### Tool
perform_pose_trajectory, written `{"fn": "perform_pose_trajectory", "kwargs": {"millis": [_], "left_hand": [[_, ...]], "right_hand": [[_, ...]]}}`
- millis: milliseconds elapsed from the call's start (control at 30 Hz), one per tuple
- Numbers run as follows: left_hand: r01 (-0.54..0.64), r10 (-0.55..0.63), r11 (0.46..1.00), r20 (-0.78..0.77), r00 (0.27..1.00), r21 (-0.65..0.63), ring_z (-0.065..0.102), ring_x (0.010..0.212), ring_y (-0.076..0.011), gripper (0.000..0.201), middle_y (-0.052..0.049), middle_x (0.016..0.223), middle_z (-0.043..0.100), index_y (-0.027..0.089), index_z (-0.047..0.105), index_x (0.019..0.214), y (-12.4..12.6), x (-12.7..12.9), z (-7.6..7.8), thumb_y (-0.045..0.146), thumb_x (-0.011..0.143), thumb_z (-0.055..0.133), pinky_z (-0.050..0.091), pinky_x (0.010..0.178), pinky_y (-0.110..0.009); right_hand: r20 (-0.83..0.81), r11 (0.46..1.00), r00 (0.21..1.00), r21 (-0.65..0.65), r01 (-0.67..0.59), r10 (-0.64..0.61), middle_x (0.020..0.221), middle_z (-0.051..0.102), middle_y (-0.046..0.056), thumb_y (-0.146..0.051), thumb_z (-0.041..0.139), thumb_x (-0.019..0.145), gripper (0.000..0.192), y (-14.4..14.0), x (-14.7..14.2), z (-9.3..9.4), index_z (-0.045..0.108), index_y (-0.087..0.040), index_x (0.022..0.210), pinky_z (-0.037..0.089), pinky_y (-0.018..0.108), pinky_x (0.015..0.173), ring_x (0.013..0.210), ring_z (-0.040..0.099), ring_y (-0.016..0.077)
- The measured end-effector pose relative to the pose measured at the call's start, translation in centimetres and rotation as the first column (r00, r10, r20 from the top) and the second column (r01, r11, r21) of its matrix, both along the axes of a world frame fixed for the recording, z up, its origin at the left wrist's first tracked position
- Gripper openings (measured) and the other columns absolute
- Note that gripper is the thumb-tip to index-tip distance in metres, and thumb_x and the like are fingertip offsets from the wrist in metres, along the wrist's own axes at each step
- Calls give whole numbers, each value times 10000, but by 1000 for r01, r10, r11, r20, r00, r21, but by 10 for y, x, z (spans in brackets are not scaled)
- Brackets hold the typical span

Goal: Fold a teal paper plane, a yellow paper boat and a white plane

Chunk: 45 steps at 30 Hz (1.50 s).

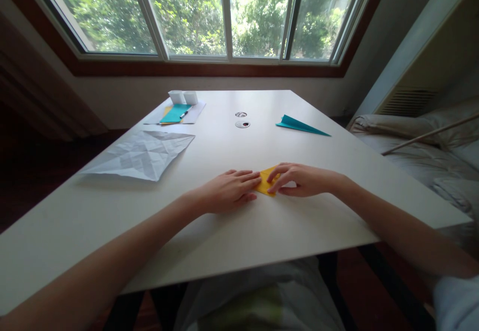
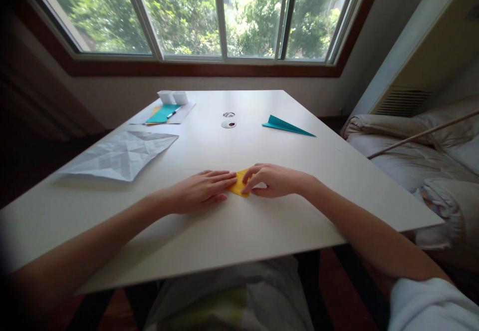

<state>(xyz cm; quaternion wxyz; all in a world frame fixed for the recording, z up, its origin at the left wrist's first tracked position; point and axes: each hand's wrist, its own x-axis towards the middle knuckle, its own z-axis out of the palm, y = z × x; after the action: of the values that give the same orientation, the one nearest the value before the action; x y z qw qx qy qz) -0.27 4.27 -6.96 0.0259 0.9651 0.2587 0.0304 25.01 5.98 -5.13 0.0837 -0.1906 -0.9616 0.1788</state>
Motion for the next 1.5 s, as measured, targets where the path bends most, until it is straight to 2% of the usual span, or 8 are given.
{"fn": "perform_pose_trajectory", "kwargs": {"millis": [267, 600, 800, 1000, 1167, 1300, 1400, 1500], "left_hand": [[-81, 75, 995, -105, 992, -52, 296, 1311, -210, 442, -81, 1424, 341, 225, 324, 1356, -7, -5, 7, 336, 929, 322, 306, 988, -375], [-206, 191, 976, -174, 966, -73, 436, 1204, -302, 320, -52, 1263, 541, 282, 525, 1169, -25, -19, 29, 249, 864, 438, 378, 902, -424], [-222, 222, 975, -74, 972, 15, 556, 991, -240, 236, -49, 955, 671, 264, 594, 1043, -24, -15, 32, 260, 874, 431, 336, 889, -422], [-428, 428, 897, 26, 903, 108, 553, 899, -233, 298, -75, 918, 642, 215, 616, 1041, -9, -6, 25, 292, 892, 370, 381, 793, -381], [-465, 469, 883, 93, 878, -67, 531, 929, -237, 334, -89, 981, 606, 220, 633, 1070, 2, -3, 4, 318, 881, 376, 406, 803, -388], [-490, 505, 863, 180, 844, -121, 476, 1010, -274, 284, -88, 995, 610, 207, 651, 1005, 0, 3, -2, 321, 831, 456, 396, 836, -432], [-545, 585, 810, 229, 778, -217, 467, 1023, -288, 244, -80, 954, 629, 185, 656, 911, -1, 5, 0, 320, 784, 497, 395, 840, -442], [-495, 655, 728, 269, 706, -475, 551, 858, -238, 245, -57, 838, 641, 163, 634, 842, 3, 5, 3, 360, 759, 513, 443, 727, -360]], "right_hand": [[9, 999, 999, -7, 42, -42, 1152, 573, 69, -228, 524, 841, 259, -1, 2, -1, 658, -282, 1056, 403, 318, 918, 978, 583, 163], [62, 997, 996, -35, 66, -63, 1189, 544, 54, -248, 514, 848, 264, -1, 4, -1, 646, -305, 1070, 402, 327, 916, 995, 570, 165], [53, 998, 997, -7, 61, -61, 1186, 540, 74, -376, 548, 823, 271, -6, 0, -1, 637, -257, 1049, 368, 370, 951, 1067, 525, 203], [34, 996, 999, 85, 7, -10, 1213, 528, 99, -477, 529, 809, 341, -6, -12, -4, 601, -202, 997, 317, 421, 990, 1169, 443, 230], [-15, 981, 1000, 193, 1, 2, 1144, 569, 94, -447, 528, 824, 281, -4, -12, -4, 649, -212, 919, 323, 406, 979, 1095, 492, 209], [11, 983, 1000, 181, -5, 3, 993, 638, 76, -432, 514, 840, 288, -5, -11, -3, 657, -211, 957, 351, 395, 942, 926, 575, 180], [27, 981, 999, 194, 27, -33, 1024, 645, 75, -452, 499, 844, 309, -7, -12, -5, 645, -213, 974, 276, 470, 998, 936, 589, 187], [29, 976, 999, 215, 38, -45, 1076, 636, 81, -461, 482, 849, 327, -8, -13, -8, 630, -205, 988, 232, 493, 1026, 995, 582, 196]]}}
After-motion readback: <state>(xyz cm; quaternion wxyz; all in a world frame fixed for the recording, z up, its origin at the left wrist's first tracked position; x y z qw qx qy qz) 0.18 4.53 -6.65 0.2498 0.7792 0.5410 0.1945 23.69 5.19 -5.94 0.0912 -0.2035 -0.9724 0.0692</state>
